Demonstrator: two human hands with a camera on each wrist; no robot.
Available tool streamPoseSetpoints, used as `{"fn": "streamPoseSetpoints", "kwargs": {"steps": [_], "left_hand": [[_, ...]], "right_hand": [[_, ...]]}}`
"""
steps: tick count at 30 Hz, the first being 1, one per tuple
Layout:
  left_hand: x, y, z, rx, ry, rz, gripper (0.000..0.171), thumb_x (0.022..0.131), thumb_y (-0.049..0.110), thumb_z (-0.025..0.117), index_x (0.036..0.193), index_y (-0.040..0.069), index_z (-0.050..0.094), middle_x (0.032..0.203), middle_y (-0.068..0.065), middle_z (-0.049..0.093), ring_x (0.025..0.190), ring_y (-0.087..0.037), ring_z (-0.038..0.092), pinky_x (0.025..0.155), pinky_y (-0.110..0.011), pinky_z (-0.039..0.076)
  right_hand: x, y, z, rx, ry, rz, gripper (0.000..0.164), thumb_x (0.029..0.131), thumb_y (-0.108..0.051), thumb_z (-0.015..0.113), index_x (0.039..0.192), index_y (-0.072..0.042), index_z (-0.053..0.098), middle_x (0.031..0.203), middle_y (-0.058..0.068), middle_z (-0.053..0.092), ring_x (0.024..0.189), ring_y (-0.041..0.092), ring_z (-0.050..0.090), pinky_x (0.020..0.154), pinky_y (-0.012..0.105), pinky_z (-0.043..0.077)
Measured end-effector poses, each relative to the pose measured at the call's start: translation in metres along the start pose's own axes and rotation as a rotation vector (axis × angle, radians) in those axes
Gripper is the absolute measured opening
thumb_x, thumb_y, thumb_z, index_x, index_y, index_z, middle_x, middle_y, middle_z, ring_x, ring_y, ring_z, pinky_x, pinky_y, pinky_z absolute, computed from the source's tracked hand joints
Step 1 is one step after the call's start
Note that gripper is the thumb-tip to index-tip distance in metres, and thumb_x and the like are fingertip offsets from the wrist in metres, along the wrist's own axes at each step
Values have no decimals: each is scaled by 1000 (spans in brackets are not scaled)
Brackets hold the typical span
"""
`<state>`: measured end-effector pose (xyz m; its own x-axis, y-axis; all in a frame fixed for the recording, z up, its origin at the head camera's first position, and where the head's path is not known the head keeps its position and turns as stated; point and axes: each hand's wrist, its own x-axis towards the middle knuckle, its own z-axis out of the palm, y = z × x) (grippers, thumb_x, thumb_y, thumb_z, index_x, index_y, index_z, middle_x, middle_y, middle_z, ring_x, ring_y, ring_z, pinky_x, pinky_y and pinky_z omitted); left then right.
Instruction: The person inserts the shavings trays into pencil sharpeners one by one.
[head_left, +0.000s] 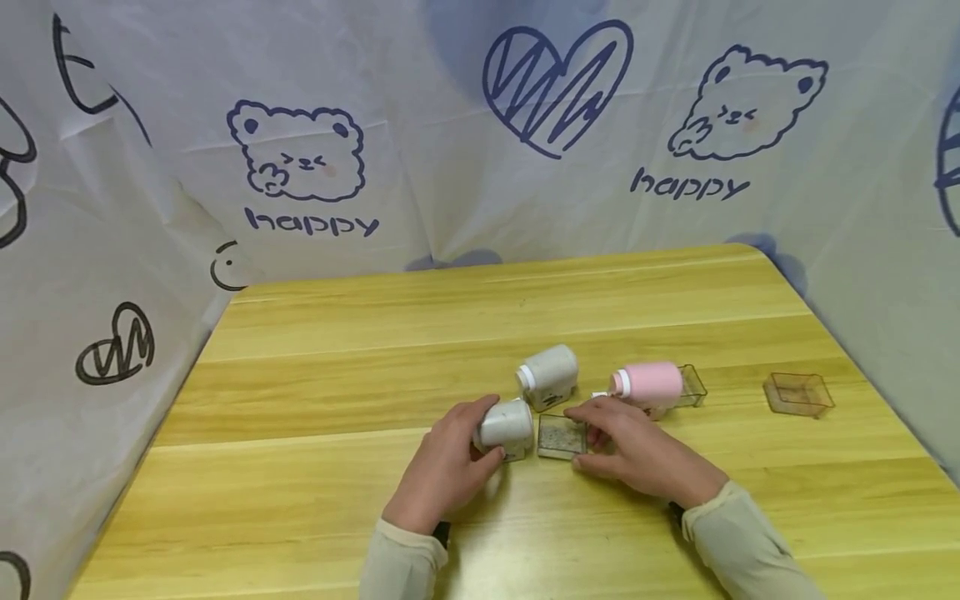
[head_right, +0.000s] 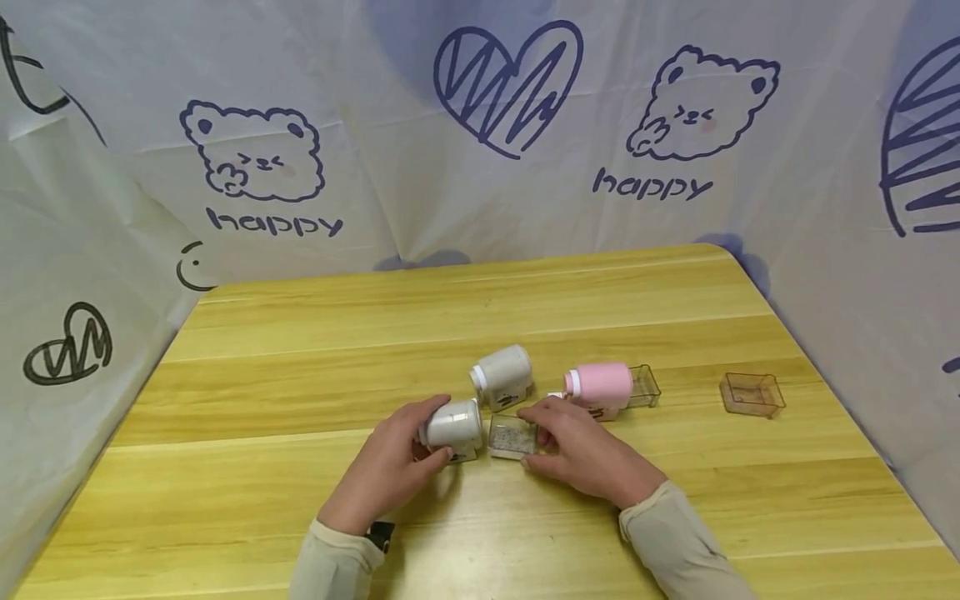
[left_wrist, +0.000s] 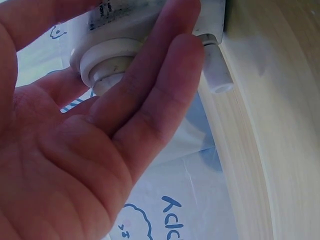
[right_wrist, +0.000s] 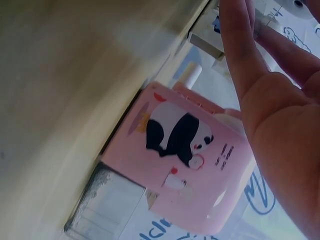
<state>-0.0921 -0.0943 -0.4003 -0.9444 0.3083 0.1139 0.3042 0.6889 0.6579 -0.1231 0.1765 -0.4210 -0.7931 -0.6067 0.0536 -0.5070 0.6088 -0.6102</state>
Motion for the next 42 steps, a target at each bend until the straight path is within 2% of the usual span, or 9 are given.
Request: {"fn": "streamPoseSetpoints", "kwargs": {"steps": [2,8,16,23,30,36,42], "left_hand": [[0,0,0,0,3,-1,56,86,18,68,138,9,49,123,-12,57,89,-18,55,74,-32,48],[0,0,1,19,21,9,56,86,18,68,137,8,49,124,-12,57,102,-22,55,84,-41,47],[0,0,1,15,17,9,56,86,18,68,137,7,49,123,-13,58,97,-21,55,80,-38,48],[0,-2,2,21,24,18,56,85,18,68,137,8,50,124,-13,58,104,-23,56,86,-41,47],[-1,0,2,19,19,16,55,86,18,68,137,8,49,123,-12,57,93,-20,56,76,-35,48],[-1,0,1,18,20,6,56,86,18,68,137,8,49,125,-13,57,102,-23,56,84,-41,48],[0,0,1,18,12,1,55,86,19,68,138,9,49,125,-13,57,98,-21,55,80,-37,48]], "right_hand": [[2,-1,1,3,-9,-12,58,87,-34,69,133,-4,53,96,-5,53,84,9,51,75,31,47],[7,-2,2,3,-26,-38,57,87,-32,69,134,-4,52,98,-4,54,83,10,52,75,31,47],[8,1,2,-3,-39,-50,56,87,-33,69,133,-4,53,101,-3,55,84,9,53,77,31,47],[11,0,5,10,-51,-78,57,87,-32,69,133,-2,53,106,0,56,86,8,53,77,28,49],[14,-3,5,12,-65,-77,57,86,-31,70,133,-3,53,107,-1,56,87,8,54,78,29,49],[16,-4,4,10,-71,-84,57,86,-30,70,133,-3,53,110,1,57,87,7,54,76,29,49],[18,-2,4,12,-63,-82,57,86,-30,71,132,-3,53,110,1,57,87,8,55,76,28,49]]}}
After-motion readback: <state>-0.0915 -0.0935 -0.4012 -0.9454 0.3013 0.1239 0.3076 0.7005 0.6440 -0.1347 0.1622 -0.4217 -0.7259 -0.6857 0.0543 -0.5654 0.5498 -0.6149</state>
